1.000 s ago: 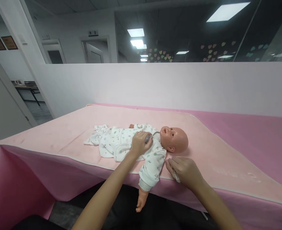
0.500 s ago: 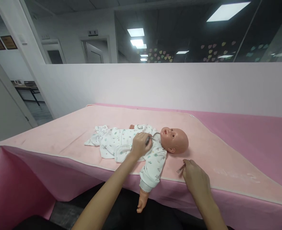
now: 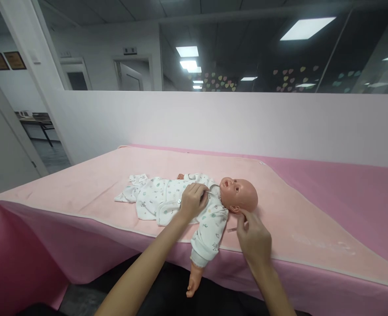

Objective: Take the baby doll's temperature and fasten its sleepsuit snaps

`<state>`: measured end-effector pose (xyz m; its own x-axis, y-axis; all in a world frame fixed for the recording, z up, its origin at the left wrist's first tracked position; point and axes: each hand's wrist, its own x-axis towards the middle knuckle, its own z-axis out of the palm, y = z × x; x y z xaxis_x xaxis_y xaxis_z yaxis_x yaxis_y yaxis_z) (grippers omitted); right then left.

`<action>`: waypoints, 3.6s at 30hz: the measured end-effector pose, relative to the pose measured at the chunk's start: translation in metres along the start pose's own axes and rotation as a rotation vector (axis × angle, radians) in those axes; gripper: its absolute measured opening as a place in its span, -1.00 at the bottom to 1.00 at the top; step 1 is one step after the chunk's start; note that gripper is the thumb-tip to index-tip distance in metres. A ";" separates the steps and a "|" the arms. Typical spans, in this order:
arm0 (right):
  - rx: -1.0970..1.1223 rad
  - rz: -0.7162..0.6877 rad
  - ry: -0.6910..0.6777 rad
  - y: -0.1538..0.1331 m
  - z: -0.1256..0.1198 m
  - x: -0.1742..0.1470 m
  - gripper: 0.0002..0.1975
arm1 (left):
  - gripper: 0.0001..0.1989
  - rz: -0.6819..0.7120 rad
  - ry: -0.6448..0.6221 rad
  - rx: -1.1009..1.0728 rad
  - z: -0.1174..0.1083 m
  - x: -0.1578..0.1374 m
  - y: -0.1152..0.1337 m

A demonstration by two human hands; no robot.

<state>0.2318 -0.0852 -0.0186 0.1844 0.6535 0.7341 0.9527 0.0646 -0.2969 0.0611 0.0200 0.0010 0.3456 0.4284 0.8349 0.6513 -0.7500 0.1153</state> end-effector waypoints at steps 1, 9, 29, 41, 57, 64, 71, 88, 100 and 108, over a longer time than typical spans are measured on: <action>0.088 -0.064 0.056 -0.012 0.004 0.007 -0.75 | -0.86 0.004 0.003 0.003 0.000 0.000 0.000; 0.537 -0.493 0.188 -0.087 0.066 0.073 -0.72 | -0.83 -0.043 0.123 0.159 0.016 -0.004 -0.010; 0.785 -0.161 0.239 -0.065 0.089 0.070 -0.72 | -0.83 0.022 0.237 0.262 0.008 0.000 0.001; 0.786 -0.136 0.294 -0.064 0.091 0.069 -0.65 | -0.88 -0.151 0.288 0.170 0.000 0.000 0.002; 0.715 -0.250 0.308 -0.066 0.087 0.065 -0.70 | -0.94 -0.202 0.090 0.136 -0.008 -0.006 0.002; 0.641 -0.311 0.211 -0.066 0.083 0.066 -0.79 | -0.89 -0.216 0.141 0.091 -0.006 -0.006 0.002; 0.648 -0.263 0.232 -0.065 0.083 0.066 -0.81 | -0.92 -0.280 0.187 0.121 -0.014 -0.007 0.002; 0.570 -0.445 0.150 -0.069 0.076 0.062 -0.82 | -0.86 -0.443 0.096 0.001 -0.032 -0.021 0.000; 0.477 -0.436 0.013 -0.068 0.079 0.061 -0.91 | -0.86 -0.381 0.033 0.041 -0.032 -0.021 0.005; 0.466 -0.443 0.024 -0.067 0.076 0.061 -0.92 | -0.88 -0.420 0.045 0.059 -0.029 -0.021 0.004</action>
<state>0.1608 0.0076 -0.0007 -0.1919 0.4732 0.8598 0.7359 0.6490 -0.1929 0.0370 -0.0071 -0.0006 0.0131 0.6675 0.7445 0.7670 -0.4844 0.4208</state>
